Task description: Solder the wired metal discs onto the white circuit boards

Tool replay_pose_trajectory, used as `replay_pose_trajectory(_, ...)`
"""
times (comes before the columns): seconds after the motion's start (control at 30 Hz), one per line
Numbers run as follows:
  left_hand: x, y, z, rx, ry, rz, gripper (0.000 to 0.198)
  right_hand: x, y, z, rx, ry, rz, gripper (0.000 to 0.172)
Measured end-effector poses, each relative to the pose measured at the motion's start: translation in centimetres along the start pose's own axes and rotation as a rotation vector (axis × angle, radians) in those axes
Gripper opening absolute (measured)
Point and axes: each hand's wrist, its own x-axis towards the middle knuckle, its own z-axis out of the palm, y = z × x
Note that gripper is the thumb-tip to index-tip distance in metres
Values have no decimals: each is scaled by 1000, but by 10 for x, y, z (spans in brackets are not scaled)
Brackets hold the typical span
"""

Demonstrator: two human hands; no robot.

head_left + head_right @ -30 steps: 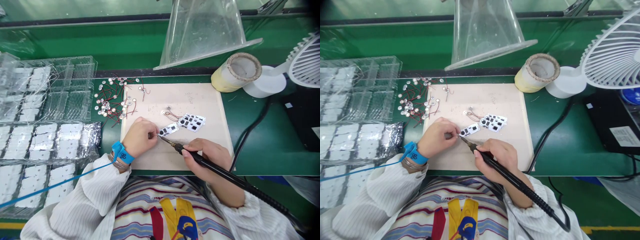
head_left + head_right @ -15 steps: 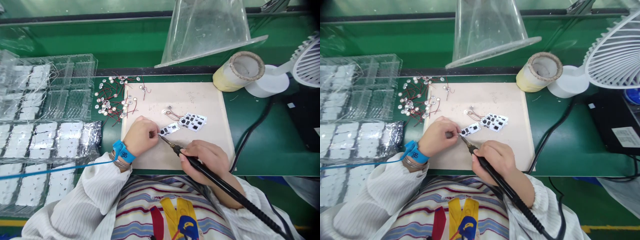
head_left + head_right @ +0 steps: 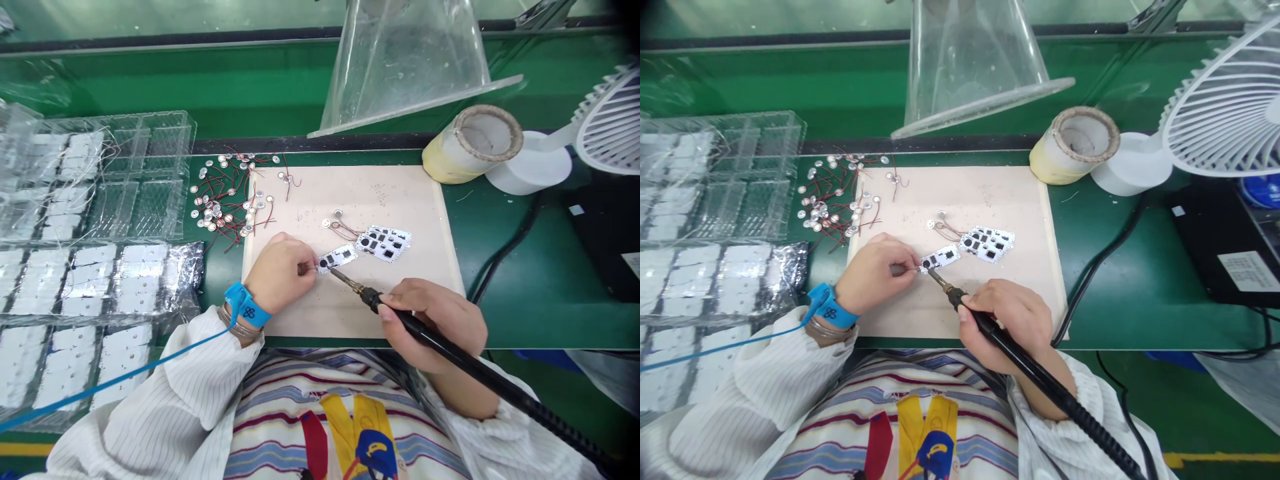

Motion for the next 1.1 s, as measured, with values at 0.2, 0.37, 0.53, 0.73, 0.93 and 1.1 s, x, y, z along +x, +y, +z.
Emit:
replay_pose_trajectory(0.2, -12, -3, -3, 26, 123, 1, 8, 0, 0, -4, -29, 7, 21, 19)
replay_pose_trajectory(0.37, -18, -6, 3, -17, 162, -110, 8, 0, 0, -5, -11, 20, 16, 19)
replay_pose_trajectory(0.53, -15, -3, 7, 52, 190, -63, 4, -1, 0, -5, -33, 22, 34, 18)
replay_pose_trajectory(0.73, -11, -4, 13, -23, 123, -6, 10, 1, 1, 0, -24, -22, 23, 18)
replay_pose_trajectory(0.93, -15, -1, 13, -52, 187, 11, 7, 3, 3, 3, -12, -19, 37, 17)
replay_pose_trajectory(1.1, -19, 2, 17, -22, 136, -86, 7, 4, 3, 3, -15, -26, 46, 16)
